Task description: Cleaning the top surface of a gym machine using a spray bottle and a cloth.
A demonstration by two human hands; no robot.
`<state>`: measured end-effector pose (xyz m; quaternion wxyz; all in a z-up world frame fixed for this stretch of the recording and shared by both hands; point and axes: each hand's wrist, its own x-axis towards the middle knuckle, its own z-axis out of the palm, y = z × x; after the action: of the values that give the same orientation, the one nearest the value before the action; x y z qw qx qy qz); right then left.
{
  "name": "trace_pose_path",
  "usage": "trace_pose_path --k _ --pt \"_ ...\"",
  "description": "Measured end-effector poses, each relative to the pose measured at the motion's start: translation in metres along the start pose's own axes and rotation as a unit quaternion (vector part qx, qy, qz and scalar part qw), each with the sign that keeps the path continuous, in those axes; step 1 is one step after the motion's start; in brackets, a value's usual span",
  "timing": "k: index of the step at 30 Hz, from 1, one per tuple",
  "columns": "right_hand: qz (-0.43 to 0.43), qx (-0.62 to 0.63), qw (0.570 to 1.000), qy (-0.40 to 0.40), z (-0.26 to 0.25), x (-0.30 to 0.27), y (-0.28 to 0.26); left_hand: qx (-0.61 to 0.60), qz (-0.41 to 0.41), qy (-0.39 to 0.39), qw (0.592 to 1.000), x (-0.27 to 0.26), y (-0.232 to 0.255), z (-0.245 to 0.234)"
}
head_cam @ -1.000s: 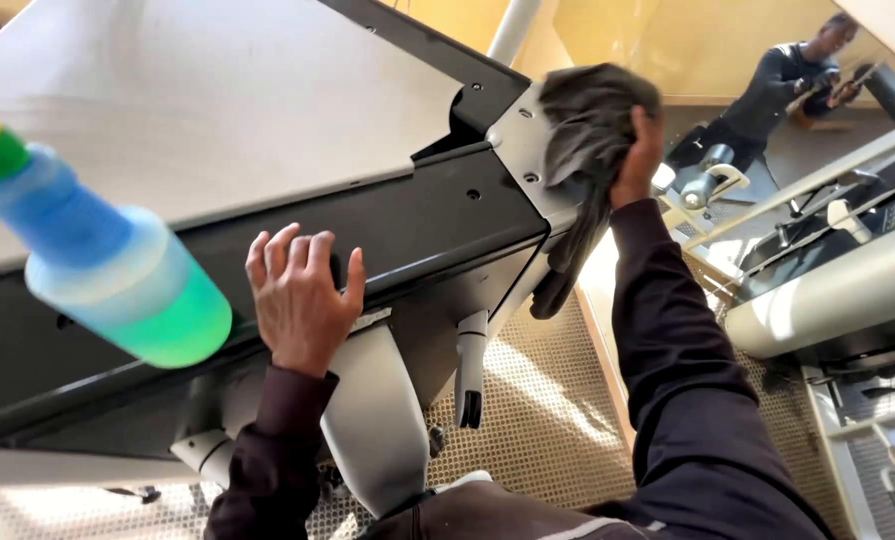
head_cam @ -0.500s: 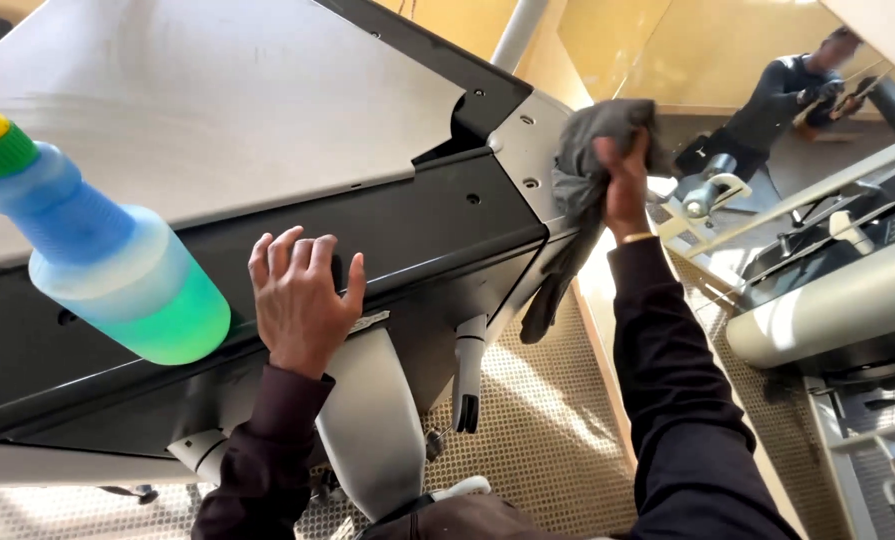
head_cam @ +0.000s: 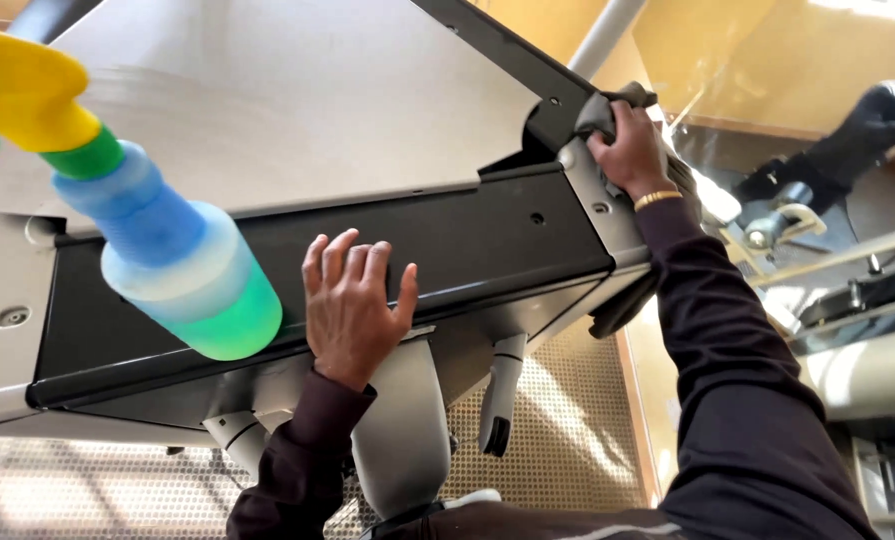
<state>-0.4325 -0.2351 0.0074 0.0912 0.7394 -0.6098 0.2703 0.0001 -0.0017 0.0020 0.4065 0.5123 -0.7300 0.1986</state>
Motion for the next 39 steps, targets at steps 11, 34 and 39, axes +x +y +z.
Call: trace_pose_path --k 11,34,39 --pt "0.015 -0.090 0.996 0.005 0.027 0.004 0.035 -0.002 -0.014 0.006 1.000 -0.007 -0.007 0.017" --pt "-0.079 -0.169 0.982 0.016 0.025 -0.004 0.034 -0.001 0.008 -0.011 1.000 -0.007 -0.005 0.004" --pt "-0.031 -0.015 0.999 -0.006 0.016 0.013 0.031 -0.004 0.009 -0.004 1.000 -0.007 -0.005 0.003"
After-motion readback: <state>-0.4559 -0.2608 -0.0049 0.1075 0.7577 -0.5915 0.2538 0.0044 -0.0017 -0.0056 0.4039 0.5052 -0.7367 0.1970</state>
